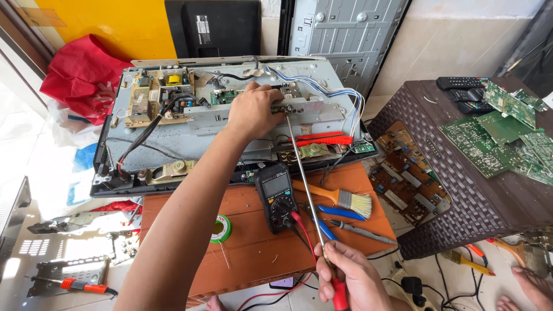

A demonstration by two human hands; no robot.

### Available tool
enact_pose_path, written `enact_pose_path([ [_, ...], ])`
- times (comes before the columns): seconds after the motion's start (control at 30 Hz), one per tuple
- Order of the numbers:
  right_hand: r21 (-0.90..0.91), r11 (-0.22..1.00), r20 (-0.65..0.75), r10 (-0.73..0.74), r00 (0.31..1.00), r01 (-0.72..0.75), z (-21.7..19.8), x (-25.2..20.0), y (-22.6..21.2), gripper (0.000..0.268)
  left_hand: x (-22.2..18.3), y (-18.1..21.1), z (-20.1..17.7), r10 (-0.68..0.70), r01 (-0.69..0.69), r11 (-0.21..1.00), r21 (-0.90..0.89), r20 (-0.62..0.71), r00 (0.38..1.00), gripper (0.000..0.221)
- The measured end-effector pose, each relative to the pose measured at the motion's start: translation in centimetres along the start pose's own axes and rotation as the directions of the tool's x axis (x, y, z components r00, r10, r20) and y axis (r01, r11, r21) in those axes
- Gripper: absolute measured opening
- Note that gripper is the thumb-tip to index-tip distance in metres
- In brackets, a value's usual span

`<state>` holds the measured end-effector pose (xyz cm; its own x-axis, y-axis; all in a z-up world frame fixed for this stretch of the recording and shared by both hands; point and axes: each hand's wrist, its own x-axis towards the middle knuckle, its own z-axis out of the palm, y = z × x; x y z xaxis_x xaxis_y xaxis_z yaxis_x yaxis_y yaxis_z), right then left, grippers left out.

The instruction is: Securing a circuit board and testing components inside a television using a screwdriver and multimeter.

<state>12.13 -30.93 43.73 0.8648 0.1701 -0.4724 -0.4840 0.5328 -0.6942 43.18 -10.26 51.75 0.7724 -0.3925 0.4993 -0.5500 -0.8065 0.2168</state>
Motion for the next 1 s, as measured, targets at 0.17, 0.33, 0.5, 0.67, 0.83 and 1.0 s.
enact_pose_path([
  [0.17, 0.094, 0.995, 0.087, 0.009, 0.996, -0.017, -0.3, -0.2, -0.2, 0.029, 0.0, 0.1, -0.2, 0.004, -0.004, 1.0, 0.01, 0.01, 1.0, 0.036],
  [0.33, 0.209, 0.972, 0.187, 0.07, 0.98, -0.109, 0.1, -0.2, -0.5, 0.028, 0.1, 0.1, -0.2, -0.008, 0.008, 1.0, 0.005, 0.009, 1.0, 0.034],
  [0.5, 0.092, 0.994, 0.057, 0.053, 0.997, -0.058, 1.9, -0.4, -1.5, 0.022, 0.0, 0.2, -0.1, 0.001, -0.001, 1.0, 0.009, 0.008, 1.0, 0.034],
  [0.67, 0.211, 0.97, 0.191, 0.082, 0.978, -0.122, 0.2, 1.2, 0.2, 0.028, 0.1, 0.1, -0.1, 0.003, -0.003, 1.0, 0.001, 0.006, 1.0, 0.034],
  [0.83, 0.271, 0.952, 0.276, 0.064, 0.959, -0.141, 0.6, 1.2, 0.0, 0.022, 0.0, -0.1, 0.1, 0.012, -0.012, 1.0, 0.001, 0.02, 1.0, 0.034],
  [1.0, 0.123, 0.99, 0.049, -0.074, 0.996, 0.068, 3.6, 0.1, -1.9, 0.015, 0.0, -0.3, 0.3, 0.051, -0.051, 0.999, 0.014, -0.042, 0.998, 0.031],
])
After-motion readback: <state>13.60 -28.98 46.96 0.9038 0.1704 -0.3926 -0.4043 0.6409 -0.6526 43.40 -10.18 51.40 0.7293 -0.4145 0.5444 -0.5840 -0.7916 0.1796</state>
